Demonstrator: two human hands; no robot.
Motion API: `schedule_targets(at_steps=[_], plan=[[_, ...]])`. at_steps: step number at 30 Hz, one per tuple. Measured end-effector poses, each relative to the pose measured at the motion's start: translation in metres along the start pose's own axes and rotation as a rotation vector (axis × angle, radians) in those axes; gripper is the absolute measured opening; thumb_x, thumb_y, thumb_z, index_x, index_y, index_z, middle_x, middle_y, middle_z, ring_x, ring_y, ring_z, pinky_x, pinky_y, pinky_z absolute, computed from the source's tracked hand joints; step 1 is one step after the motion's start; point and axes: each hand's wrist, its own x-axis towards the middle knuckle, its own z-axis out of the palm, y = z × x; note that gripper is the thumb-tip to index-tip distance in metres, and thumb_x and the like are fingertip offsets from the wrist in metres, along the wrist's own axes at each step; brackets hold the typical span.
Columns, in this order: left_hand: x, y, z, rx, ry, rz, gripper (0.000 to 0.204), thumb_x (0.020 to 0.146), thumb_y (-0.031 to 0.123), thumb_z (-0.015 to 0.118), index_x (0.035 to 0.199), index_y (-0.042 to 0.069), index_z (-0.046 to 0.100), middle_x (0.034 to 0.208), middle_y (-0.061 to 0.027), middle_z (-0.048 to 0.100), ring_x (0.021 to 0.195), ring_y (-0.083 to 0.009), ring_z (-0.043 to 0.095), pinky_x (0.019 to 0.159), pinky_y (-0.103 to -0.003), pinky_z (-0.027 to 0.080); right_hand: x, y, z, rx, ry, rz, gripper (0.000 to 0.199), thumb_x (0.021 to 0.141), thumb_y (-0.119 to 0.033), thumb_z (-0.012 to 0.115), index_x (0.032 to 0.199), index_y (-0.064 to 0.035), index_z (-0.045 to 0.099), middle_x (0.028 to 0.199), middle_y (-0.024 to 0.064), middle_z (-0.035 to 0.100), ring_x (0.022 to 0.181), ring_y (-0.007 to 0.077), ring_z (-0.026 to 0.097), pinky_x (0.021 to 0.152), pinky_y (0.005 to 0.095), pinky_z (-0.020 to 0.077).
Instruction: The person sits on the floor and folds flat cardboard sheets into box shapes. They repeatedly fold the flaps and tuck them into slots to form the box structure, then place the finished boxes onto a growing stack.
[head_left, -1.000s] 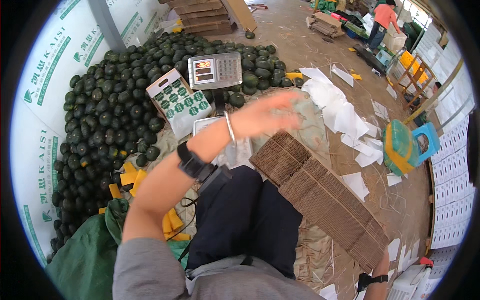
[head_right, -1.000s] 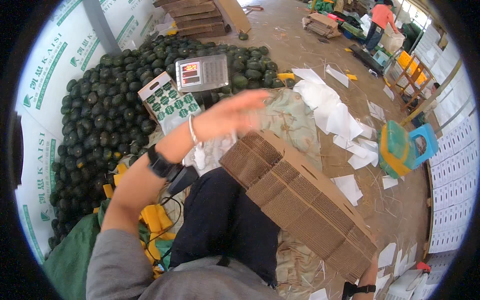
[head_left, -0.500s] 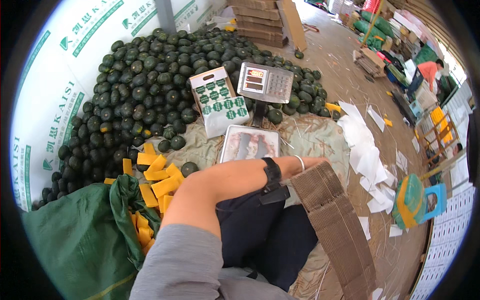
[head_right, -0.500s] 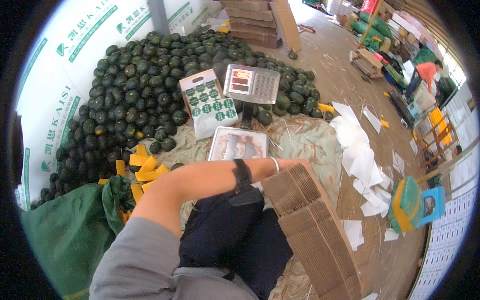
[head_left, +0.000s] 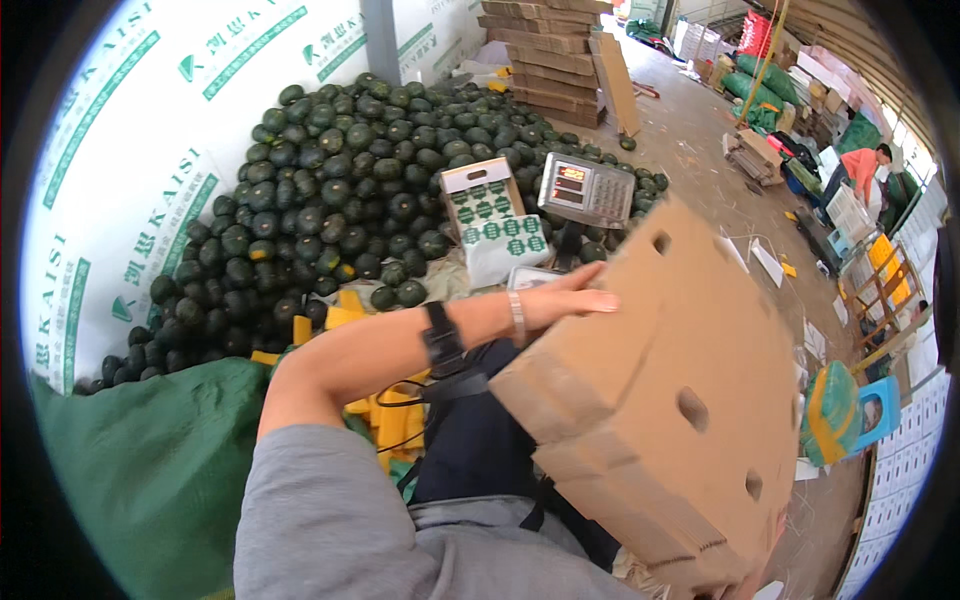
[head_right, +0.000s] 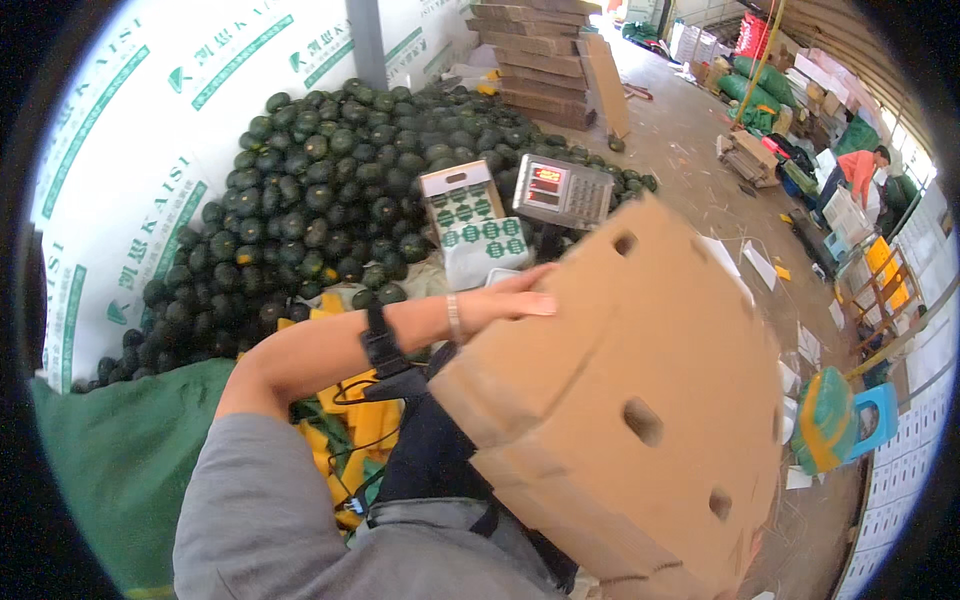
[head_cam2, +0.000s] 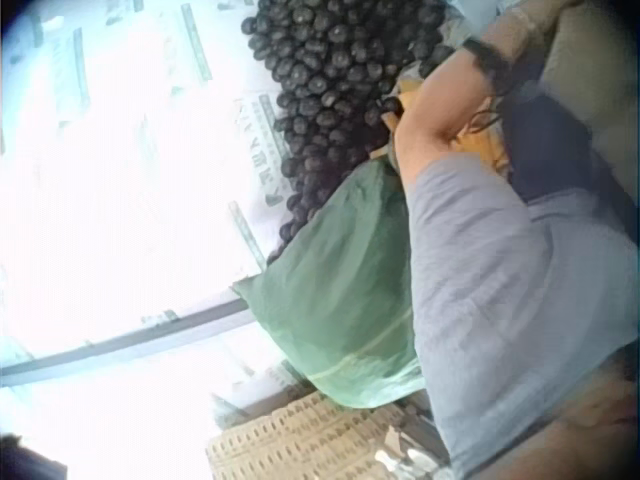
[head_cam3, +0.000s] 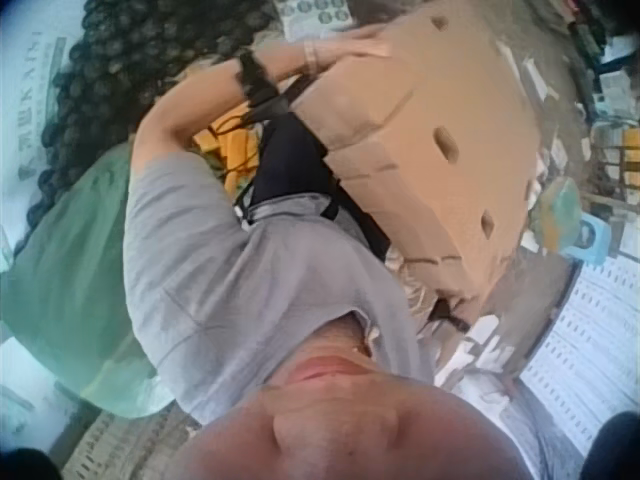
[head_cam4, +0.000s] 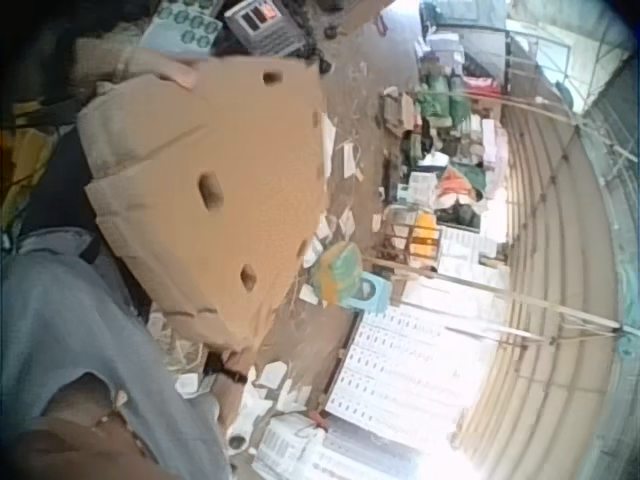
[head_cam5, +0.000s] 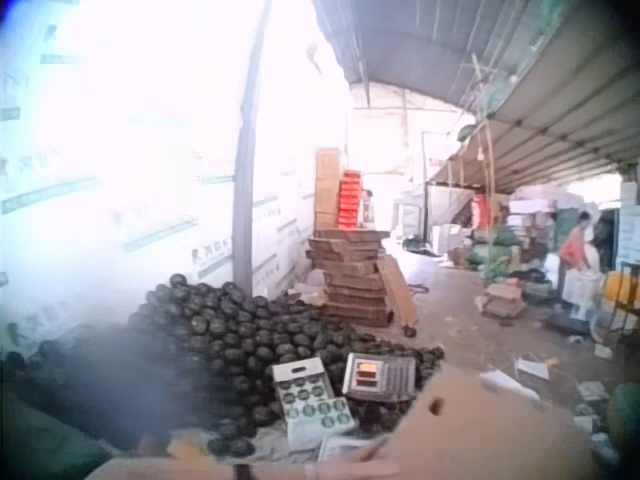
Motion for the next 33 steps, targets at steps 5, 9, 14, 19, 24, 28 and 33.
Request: schedule_targets(at_steps=[5, 9, 14, 19, 24, 28, 33], plan=[[-0.184, -0.019, -0.031, 0.241, 0.266, 0.074, 0.102, 0.08, 0.026, 0.078, 0.157, 0.012, 0.012, 0.147, -0.0103, 0.039, 0.133, -0.0196, 0.039, 0.111, -0.039, 0.035, -0.007, 0.004, 0.039, -0.121, -0.271, -0.251, 0.088, 0.084, -0.053, 0.066, 0.146, -0.0023, 0.032, 0.141, 0.0161, 0.046, 0.126, 0.0279, 0.05, 0.1, 0.0417, 0.0457], [-0.34, -0.03, 0.015, 0.045, 0.642, 0.06, 0.103, 0.075, 0.024, 0.081, 0.155, 0.016, 0.018, 0.15, -0.0044, 0.036, 0.136, -0.0197, 0.038, 0.11, -0.039, 0.037, -0.03, -0.016, 0.142, 0.011, -0.472, -0.18, 0.094, 0.08, -0.052, 0.07, 0.146, 0.0026, 0.031, 0.144, 0.014, 0.044, 0.129, 0.0235, 0.048, 0.102, 0.0348, 0.0434], [-0.462, -0.078, 0.044, -0.154, 0.838, 0.099, 0.108, 0.071, 0.003, 0.076, 0.157, 0.016, 0.012, 0.15, -0.0056, 0.038, 0.133, -0.0223, 0.045, 0.1, -0.038, 0.047, -0.014, -0.049, 0.214, -0.075, -0.795, -0.217, 0.109, 0.074, -0.051, 0.077, 0.152, 0.0004, 0.021, 0.15, 0.0128, 0.036, 0.138, 0.0224, 0.035, 0.113, 0.0358, 0.0299], [-0.514, -0.115, 0.023, -0.118, 0.71, -0.396, 0.088, 0.067, -0.011, 0.072, 0.145, 0.005, 0.036, 0.137, -0.0145, 0.052, 0.131, -0.028, 0.048, 0.1, -0.045, 0.048, -0.018, -0.086, 0.27, -0.147, -1.053, -0.254, 0.122, 0.071, -0.044, 0.084, 0.155, -0.0006, 0.007, 0.157, 0.014, 0.022, 0.143, 0.0235, 0.026, 0.116, 0.0361, 0.0226], [-0.495, -0.086, 0.016, -0.153, 1.141, -0.104, 0.057, 0.093, 0.036, 0.052, 0.139, 0.004, 0.045, 0.135, -0.0128, 0.055, 0.12, -0.033, 0.055, 0.1, -0.049, 0.047, -0.006, -0.076, 0.301, -0.1, -1.221, -0.409, 0.123, 0.071, -0.043, 0.084, 0.155, -0.002, 0.004, 0.156, 0.0127, 0.024, 0.143, 0.0221, 0.025, 0.116, 0.0369, 0.021], [-0.448, -0.065, 0.012, -0.07, 1.336, 0.003, 0.056, 0.094, 0.038, 0.051, 0.138, 0.004, 0.046, 0.133, -0.0129, 0.056, 0.118, -0.0324, 0.056, 0.099, -0.048, 0.048, 0.026, -0.065, 0.31, -0.244, -1.229, -0.439, 0.106, 0.077, -0.041, 0.08, 0.154, -0.003, 0.017, 0.152, 0.0145, 0.03, 0.141, 0.023, 0.028, 0.115, 0.0386, 0.0253], [-0.408, -0.035, -0.01, -0.01, 1.428, -0.007, 0.055, 0.094, 0.039, 0.05, 0.136, 0.003, 0.047, 0.13, -0.013, 0.057, 0.116, -0.0317, 0.057, 0.097, -0.047, 0.048, 0.222, 0.097, 0.314, -0.396, -0.525, -0.183, 0.083, 0.081, -0.035, 0.075, 0.148, -0.0058, 0.035, 0.138, 0.0142, 0.051, 0.124, 0.0281, 0.051, 0.104, 0.039, 0.0422]])
